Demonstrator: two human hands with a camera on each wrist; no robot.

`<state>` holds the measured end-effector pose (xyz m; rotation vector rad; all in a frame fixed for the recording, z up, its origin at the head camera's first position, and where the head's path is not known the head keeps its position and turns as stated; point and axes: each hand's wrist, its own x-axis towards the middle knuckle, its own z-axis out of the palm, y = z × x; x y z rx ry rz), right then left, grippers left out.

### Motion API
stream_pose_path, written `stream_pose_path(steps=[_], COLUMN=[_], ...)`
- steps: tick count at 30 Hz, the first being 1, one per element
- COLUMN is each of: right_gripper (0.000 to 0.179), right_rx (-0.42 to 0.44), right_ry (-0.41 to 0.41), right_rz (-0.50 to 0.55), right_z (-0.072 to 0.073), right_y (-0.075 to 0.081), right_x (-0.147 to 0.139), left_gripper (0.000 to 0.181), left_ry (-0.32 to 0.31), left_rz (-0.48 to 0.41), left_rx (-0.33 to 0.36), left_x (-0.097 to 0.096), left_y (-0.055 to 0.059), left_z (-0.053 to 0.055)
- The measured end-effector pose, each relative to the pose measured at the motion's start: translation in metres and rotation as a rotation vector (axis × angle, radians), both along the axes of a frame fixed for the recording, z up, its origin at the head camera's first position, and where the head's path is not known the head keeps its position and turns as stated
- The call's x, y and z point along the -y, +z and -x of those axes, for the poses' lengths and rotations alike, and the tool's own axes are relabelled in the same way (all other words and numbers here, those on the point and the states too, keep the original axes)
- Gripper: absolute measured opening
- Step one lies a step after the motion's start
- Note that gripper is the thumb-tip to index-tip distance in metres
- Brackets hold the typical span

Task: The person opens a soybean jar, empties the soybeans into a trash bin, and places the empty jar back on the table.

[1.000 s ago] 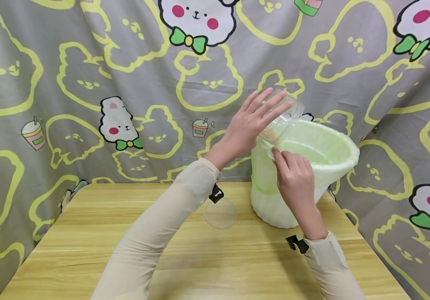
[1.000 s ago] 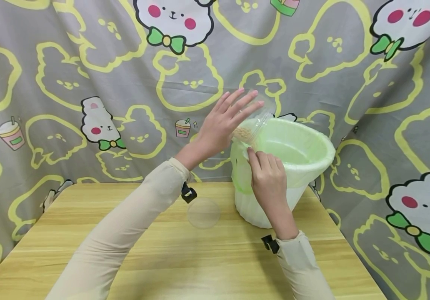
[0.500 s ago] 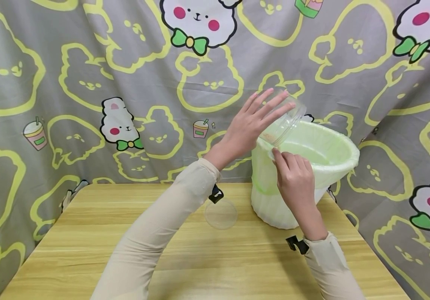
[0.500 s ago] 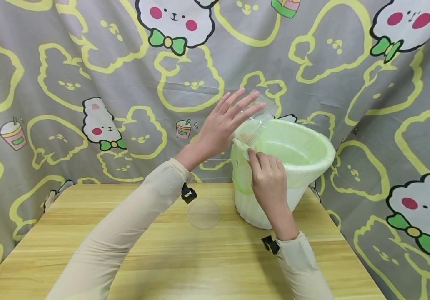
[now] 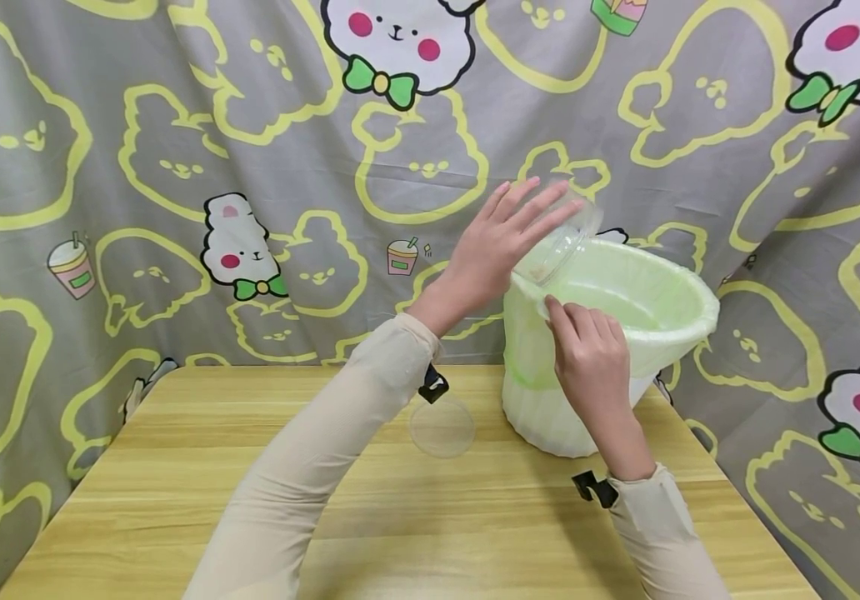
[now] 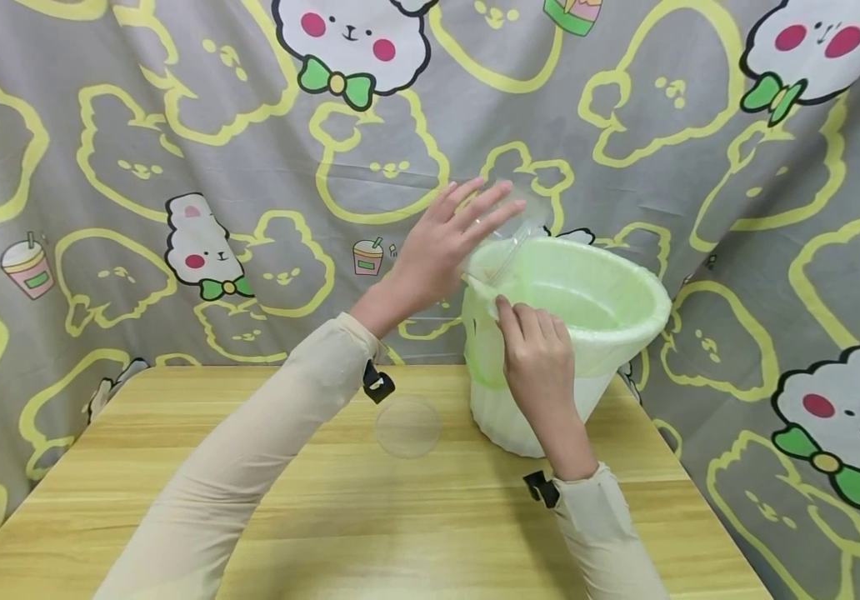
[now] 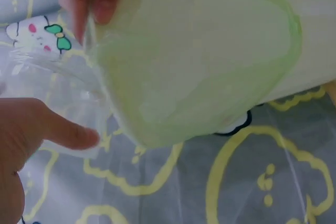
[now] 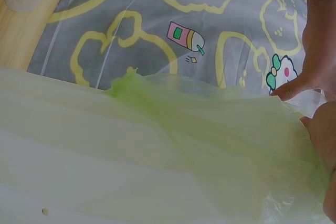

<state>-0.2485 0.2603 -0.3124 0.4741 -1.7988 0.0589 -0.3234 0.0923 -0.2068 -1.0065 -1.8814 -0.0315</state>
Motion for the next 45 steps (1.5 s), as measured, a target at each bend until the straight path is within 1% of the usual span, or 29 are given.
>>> stream_pose_path(steps=[2,4,7,10,12,17,21,24,27,32,36,38,40,42,44,45], right_gripper=[0.023,0.023,0.023,0.023,0.023,0.023,0.023,0.023,0.023,0.023,0.023,0.023,0.023,0.023,0.023,0.023], right_rx=[-0.001,-0.001,0.003,0.005,0.006,0.004,0.003,0.005,0.007,0.014,0.010,0.005,0.004,0.006,0.007,0.008], right_ry=[0.000,0.000,0.004,0.006,0.007,0.014,0.017,0.020,0.020,0.014,0.015,0.014,0.017,0.017,0.018,0.019], right_rz=[0.003,0.004,0.000,-0.003,-0.001,0.003,0.006,0.009,0.010,0.016,0.017,0.017,0.023,0.028,0.032,0.034], right_z=[0.001,0.001,0.002,0.001,0.001,0.002,0.002,0.003,0.003,0.002,0.002,0.001,0.001,0.001,0.001,0.001], right_y=[0.000,0.000,0.000,0.000,0.000,-0.002,-0.003,-0.004,-0.003,-0.002,-0.002,-0.002,-0.002,-0.002,-0.002,-0.002], right_x=[0.000,0.001,0.002,0.003,0.004,0.004,0.005,0.006,0.007,0.007,0.006,0.005,0.004,0.003,0.003,0.003], left_gripper=[0.086,0.085,0.086,0.089,0.090,0.088,0.086,0.084,0.087,0.087,0.081,0.086,0.102,0.117,0.123,0.125], left_ry=[0.013,0.021,0.019,0.024,0.026,0.034,0.024,0.018,0.021,-0.001,-0.043,-0.060,-0.085,-0.107,-0.119,-0.127], left_rz=[0.030,0.030,0.024,0.042,0.040,0.004,-0.030,-0.057,-0.064,-0.131,-0.188,-0.213,-0.253,-0.303,-0.363,-0.395], left_rx=[-0.016,-0.025,0.014,0.059,0.068,0.063,0.070,0.081,0.103,0.137,0.177,0.202,0.230,0.265,0.313,0.348], left_x=[0.000,0.000,0.000,0.001,0.002,0.004,0.006,0.007,0.009,0.016,0.028,0.036,0.045,0.055,0.066,0.072], left_y=[-0.001,-0.001,-0.001,-0.002,-0.003,-0.006,-0.008,-0.008,-0.008,-0.007,-0.007,-0.009,-0.013,-0.020,-0.028,-0.032], left_z=[0.000,0.000,0.000,-0.001,0.000,0.001,0.002,0.002,0.002,0.001,0.000,0.001,0.002,0.002,0.001,0.000])
